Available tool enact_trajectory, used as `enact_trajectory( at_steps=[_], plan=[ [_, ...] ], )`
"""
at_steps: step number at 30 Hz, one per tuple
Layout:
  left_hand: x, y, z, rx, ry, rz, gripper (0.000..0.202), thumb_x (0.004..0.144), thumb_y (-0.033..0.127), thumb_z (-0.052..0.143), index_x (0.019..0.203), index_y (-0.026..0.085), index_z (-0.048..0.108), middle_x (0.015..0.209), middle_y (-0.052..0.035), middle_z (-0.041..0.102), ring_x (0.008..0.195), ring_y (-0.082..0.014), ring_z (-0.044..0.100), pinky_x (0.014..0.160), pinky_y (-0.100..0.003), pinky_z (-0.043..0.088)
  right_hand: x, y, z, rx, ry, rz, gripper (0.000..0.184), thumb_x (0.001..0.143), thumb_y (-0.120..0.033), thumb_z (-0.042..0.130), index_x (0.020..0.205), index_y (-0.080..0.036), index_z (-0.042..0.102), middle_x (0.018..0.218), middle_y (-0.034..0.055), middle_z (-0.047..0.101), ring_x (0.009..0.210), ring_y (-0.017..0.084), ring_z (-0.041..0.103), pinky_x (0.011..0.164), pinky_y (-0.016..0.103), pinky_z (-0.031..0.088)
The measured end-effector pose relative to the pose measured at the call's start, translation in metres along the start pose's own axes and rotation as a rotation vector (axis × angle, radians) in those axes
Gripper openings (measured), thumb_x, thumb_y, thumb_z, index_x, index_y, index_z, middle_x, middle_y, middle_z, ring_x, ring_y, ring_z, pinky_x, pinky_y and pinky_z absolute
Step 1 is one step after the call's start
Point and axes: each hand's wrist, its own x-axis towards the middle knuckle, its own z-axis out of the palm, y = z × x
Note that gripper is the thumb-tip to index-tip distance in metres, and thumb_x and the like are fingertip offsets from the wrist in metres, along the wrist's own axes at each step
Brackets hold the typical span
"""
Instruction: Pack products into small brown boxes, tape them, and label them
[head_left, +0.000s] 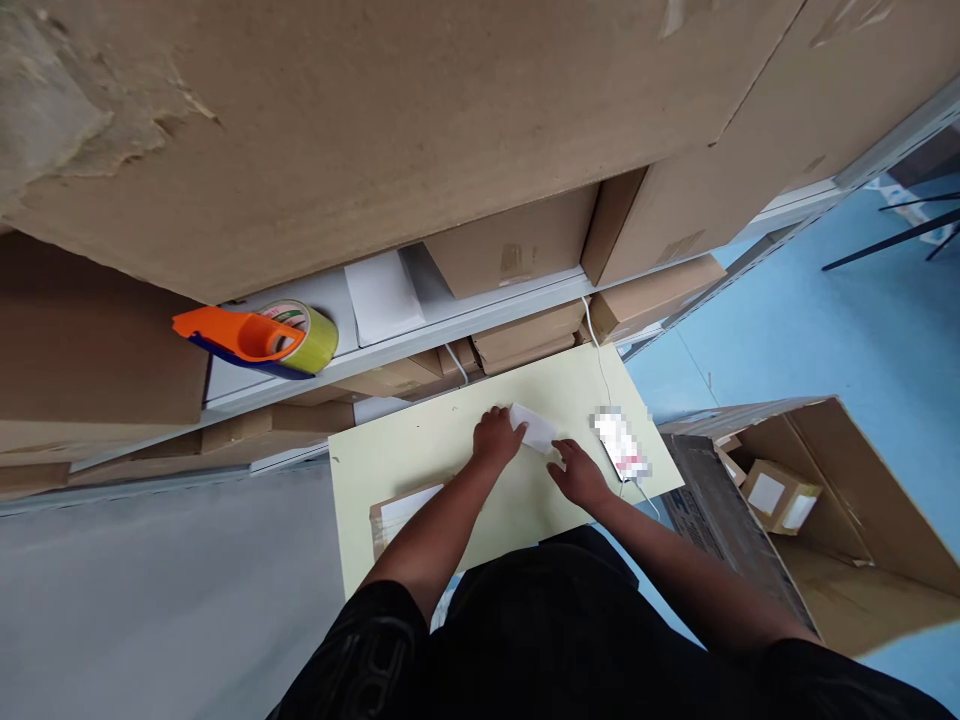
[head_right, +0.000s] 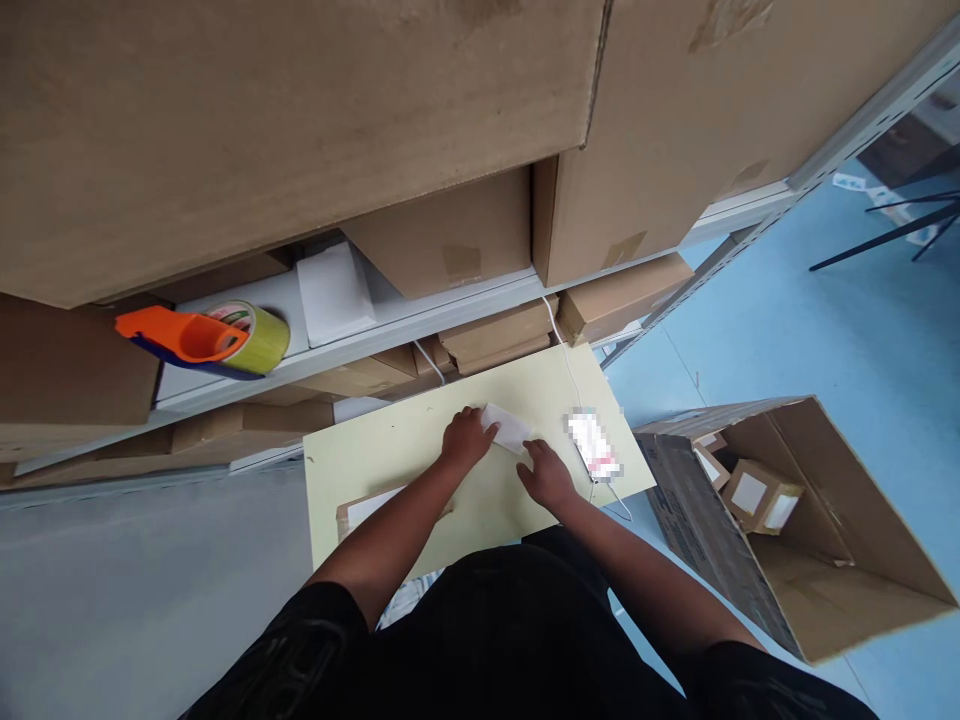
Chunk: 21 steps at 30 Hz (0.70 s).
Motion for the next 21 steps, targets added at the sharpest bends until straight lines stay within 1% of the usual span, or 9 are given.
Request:
enact_trajectory(
  at_steps=[1,2,3,6,10,12,14,17,21],
  plan=[
    [0.002,-0.001,0.001,-0.013,-0.011,-0.077,0.049,0.098,0.057,0.049,0.121,0.016,0.062,0.123,-0.0169,0.062,0.111,-0.0307,0.060,0.087,-0.040,0.049,0.001,0.001,0.002,-0.026,-0.009,-0.036,0.054,0.091,-0.033,0.058,0.143,-0.019,0.056,0.148,0.0143,0.055,0.122,0.030,0.060,0.104,0.043,0.047],
    [0.004,-0.001,0.003,-0.024,-0.031,-0.111,0.048,0.097,0.056,0.051,0.122,0.017,0.063,0.123,-0.0169,0.062,0.110,-0.0303,0.060,0.086,-0.039,0.049,0.002,0.002,0.005,-0.046,-0.023,-0.061,0.055,0.090,-0.032,0.059,0.143,-0.018,0.056,0.151,0.0147,0.052,0.130,0.032,0.055,0.109,0.046,0.044],
    [0.006,-0.002,0.004,-0.035,-0.050,-0.117,0.045,0.096,0.054,0.054,0.121,0.018,0.063,0.123,-0.0163,0.063,0.110,-0.0295,0.061,0.086,-0.038,0.049,0.002,0.004,0.007,-0.058,-0.039,-0.075,0.056,0.089,-0.031,0.060,0.143,-0.017,0.056,0.153,0.0148,0.051,0.135,0.034,0.050,0.112,0.048,0.041],
    [0.011,-0.004,0.010,-0.075,-0.059,-0.112,0.036,0.095,0.046,0.059,0.118,0.019,0.065,0.119,-0.0136,0.066,0.106,-0.0263,0.064,0.086,-0.035,0.050,0.002,0.006,0.013,-0.064,-0.062,-0.082,0.054,0.089,-0.030,0.063,0.142,-0.018,0.058,0.154,0.0141,0.051,0.137,0.035,0.047,0.114,0.050,0.038],
    [0.014,-0.006,0.011,-0.093,-0.056,-0.123,0.024,0.097,0.038,0.057,0.109,0.020,0.068,0.113,-0.0105,0.070,0.097,-0.0230,0.066,0.080,-0.033,0.051,0.003,0.007,0.013,-0.074,-0.067,-0.084,0.051,0.090,-0.030,0.062,0.139,-0.017,0.061,0.154,0.0136,0.051,0.136,0.034,0.048,0.115,0.049,0.038],
    [0.014,-0.007,0.008,-0.080,-0.052,-0.090,0.021,0.098,0.035,0.055,0.104,0.021,0.070,0.109,-0.0091,0.071,0.097,-0.0225,0.067,0.080,-0.032,0.051,0.003,0.008,0.012,-0.089,-0.071,-0.093,0.050,0.090,-0.029,0.062,0.138,-0.015,0.062,0.154,0.0144,0.052,0.135,0.035,0.049,0.114,0.049,0.039],
    [0.014,-0.007,0.004,-0.060,-0.039,-0.042,0.022,0.099,0.033,0.054,0.103,0.021,0.070,0.109,-0.0090,0.072,0.098,-0.0228,0.067,0.081,-0.033,0.050,0.002,0.008,0.012,-0.087,-0.064,-0.094,0.050,0.090,-0.029,0.062,0.138,-0.014,0.062,0.154,0.0146,0.052,0.135,0.035,0.049,0.114,0.049,0.040],
    [0.012,-0.004,-0.003,-0.018,-0.014,0.048,0.025,0.100,0.028,0.050,0.106,0.018,0.072,0.109,-0.0124,0.071,0.101,-0.0252,0.066,0.085,-0.036,0.049,0.000,0.011,0.014,-0.034,-0.041,-0.080,0.050,0.089,-0.029,0.063,0.138,-0.016,0.062,0.155,0.0139,0.051,0.138,0.034,0.048,0.116,0.049,0.039],
    [0.006,-0.003,-0.014,0.024,0.004,0.189,0.027,0.098,0.016,0.047,0.104,0.013,0.073,0.103,-0.0166,0.070,0.105,-0.0290,0.063,0.093,-0.043,0.044,-0.002,0.016,0.016,0.040,0.004,-0.024,0.050,0.088,-0.031,0.065,0.136,-0.017,0.063,0.153,0.0139,0.053,0.139,0.032,0.050,0.118,0.048,0.038]
  ],
)
